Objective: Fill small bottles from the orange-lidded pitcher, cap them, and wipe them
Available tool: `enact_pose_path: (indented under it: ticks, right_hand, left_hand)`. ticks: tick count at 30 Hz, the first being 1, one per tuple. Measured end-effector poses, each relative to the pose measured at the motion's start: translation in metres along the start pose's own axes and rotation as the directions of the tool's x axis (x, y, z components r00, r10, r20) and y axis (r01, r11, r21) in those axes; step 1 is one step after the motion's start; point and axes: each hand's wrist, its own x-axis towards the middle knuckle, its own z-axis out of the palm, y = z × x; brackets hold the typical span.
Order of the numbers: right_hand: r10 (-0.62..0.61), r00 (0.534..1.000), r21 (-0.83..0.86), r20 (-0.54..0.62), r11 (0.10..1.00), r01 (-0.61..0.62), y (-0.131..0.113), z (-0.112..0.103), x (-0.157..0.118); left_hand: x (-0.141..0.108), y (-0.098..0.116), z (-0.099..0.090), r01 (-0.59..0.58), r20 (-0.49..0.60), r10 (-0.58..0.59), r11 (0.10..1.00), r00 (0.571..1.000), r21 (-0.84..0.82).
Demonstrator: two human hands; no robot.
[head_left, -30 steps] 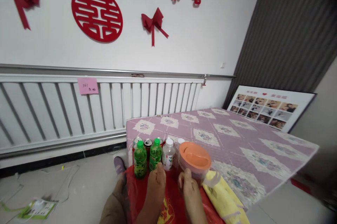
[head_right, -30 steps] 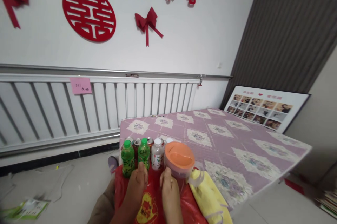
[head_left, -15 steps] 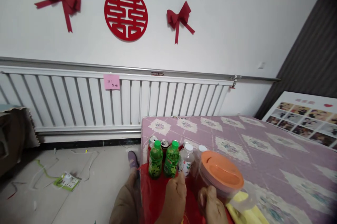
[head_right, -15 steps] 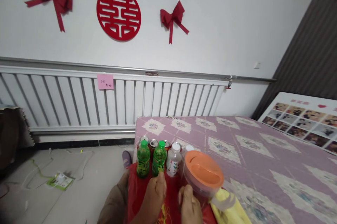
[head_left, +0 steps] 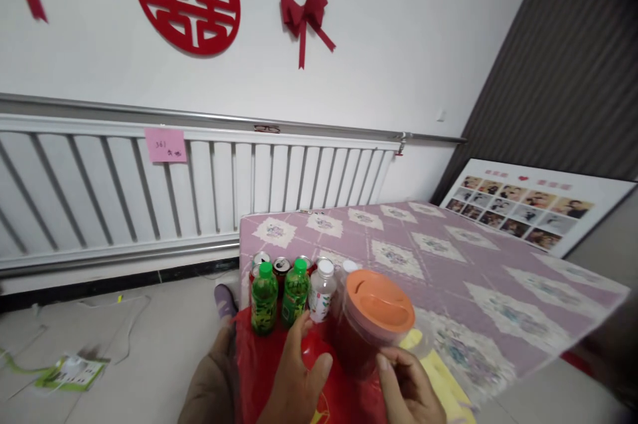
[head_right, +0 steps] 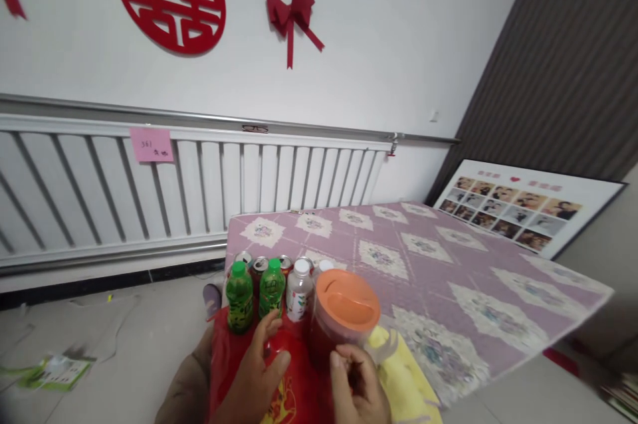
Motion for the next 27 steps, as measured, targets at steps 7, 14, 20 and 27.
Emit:
enact_pose_path:
  ticks: [7,14,20,27]
  right_hand:
    - [-0.055,0.987,-0.060,-0.150,0.997,0.046,-0.018,-0.036,0.030]
    - [0.078,0.978,-0.040,-0.195,0.995,-0.087,-0.004,-0.048,0.037]
    - [-0.069,0.986,-0.154,-0.151,0.987,0.045,0.019,-0.056,0.034]
    - [-0.418,0.908,-0.370,0.019,0.841,0.394,-0.033,-0.044,0.066]
  left_hand:
    - [0.001,0.001,0.014,0.011,-0.036,-0.011,1.000,0.999,0.009]
    - [-0.001,-0.016,0.012,0.015,-0.062,-0.012,0.998,0.998,0.054]
    - [0.002,0.006,-0.012,-0.026,-0.203,0.067,0.980,0.977,0.198]
    - [-0.007,-0.007,-0.024,-0.100,-0.140,0.144,0.954,0.980,0.282]
